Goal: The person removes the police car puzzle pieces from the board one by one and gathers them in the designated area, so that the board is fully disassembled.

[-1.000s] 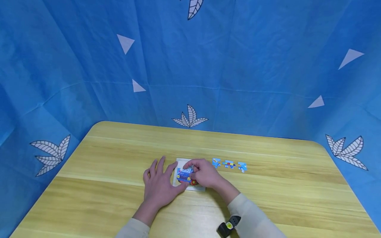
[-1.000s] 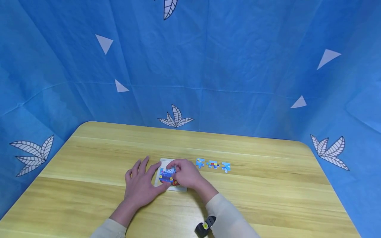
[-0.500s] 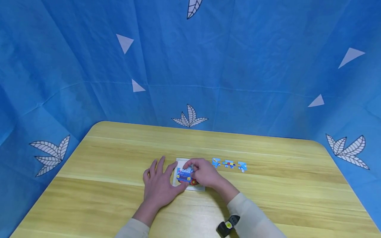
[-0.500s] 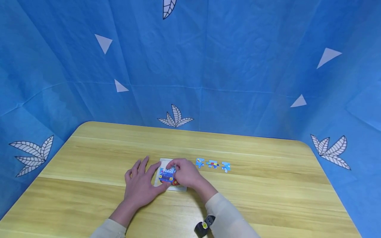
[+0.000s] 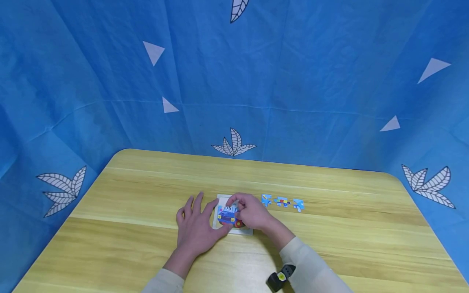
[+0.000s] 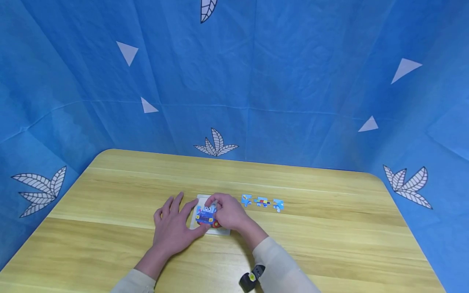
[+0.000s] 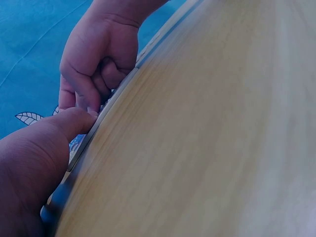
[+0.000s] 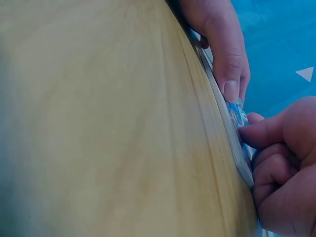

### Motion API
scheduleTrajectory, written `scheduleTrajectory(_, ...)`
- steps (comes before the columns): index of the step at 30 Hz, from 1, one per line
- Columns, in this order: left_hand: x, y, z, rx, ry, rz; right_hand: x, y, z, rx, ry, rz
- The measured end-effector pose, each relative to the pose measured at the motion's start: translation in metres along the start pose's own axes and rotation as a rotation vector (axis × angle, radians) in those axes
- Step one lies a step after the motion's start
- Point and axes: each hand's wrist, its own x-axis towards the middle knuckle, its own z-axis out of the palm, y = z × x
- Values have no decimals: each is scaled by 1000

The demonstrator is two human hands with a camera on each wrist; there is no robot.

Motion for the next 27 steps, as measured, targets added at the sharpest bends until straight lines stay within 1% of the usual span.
scheduleTrajectory(10, 0, 1, -2, -15, -6, 3, -1, 2, 0, 35, 12, -25)
scheduleTrajectory(15, 0, 1, -4, -15, -19, -4, -1, 4, 1, 57, 24, -27)
scheduleTrajectory(22, 0, 1, -2, -21, -8, 0, -1, 4, 2, 25, 40, -26)
scheduleTrajectory(27, 0, 1, -3, -14, -5, -1, -1, 2, 3, -12, 47, -7)
